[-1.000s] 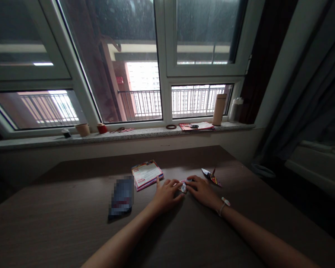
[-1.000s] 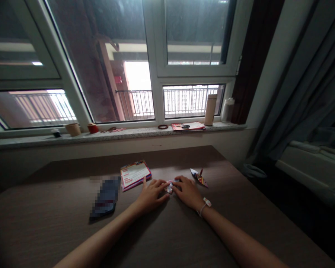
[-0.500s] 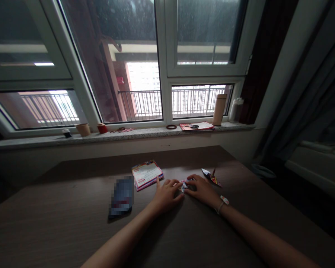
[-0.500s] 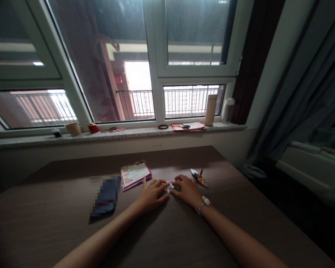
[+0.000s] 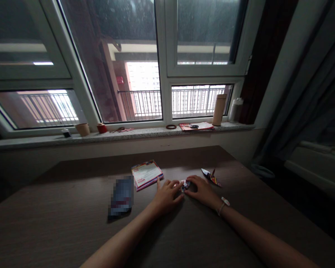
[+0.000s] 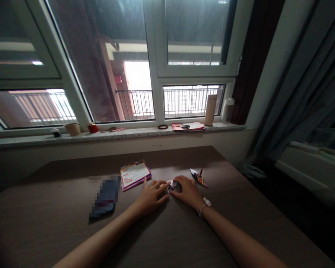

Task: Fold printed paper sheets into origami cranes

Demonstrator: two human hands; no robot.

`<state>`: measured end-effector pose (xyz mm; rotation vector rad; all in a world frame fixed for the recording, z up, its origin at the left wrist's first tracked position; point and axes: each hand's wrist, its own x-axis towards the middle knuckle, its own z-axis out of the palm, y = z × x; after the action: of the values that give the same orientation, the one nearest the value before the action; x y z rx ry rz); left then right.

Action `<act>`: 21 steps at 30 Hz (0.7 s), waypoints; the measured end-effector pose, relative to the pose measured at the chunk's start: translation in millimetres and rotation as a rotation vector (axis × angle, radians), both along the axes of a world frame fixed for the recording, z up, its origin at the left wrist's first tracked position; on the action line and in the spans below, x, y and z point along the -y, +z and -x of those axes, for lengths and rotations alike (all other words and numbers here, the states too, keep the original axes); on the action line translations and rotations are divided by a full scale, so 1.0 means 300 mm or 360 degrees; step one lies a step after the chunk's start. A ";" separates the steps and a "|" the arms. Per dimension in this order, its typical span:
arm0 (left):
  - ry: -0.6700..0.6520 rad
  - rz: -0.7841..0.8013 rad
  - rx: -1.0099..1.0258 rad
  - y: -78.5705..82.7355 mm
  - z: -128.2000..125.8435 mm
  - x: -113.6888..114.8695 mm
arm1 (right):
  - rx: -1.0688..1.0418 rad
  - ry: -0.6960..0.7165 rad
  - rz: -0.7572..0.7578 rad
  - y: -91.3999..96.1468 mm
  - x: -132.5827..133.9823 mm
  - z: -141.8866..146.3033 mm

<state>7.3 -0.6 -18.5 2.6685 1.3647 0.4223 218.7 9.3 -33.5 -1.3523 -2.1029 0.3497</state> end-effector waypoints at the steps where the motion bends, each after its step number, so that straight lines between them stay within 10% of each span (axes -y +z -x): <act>1: -0.0003 0.0002 -0.0007 0.000 -0.001 0.000 | -0.0027 -0.0009 -0.0006 -0.006 -0.003 -0.002; 21: -0.0091 -0.0034 0.0079 0.012 -0.002 0.008 | -0.0075 -0.0047 -0.0101 -0.018 -0.001 0.000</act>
<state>7.9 -2.9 -14.9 2.6876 1.2745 0.4958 218.7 9.7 -39.0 -1.3245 -2.0366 0.2974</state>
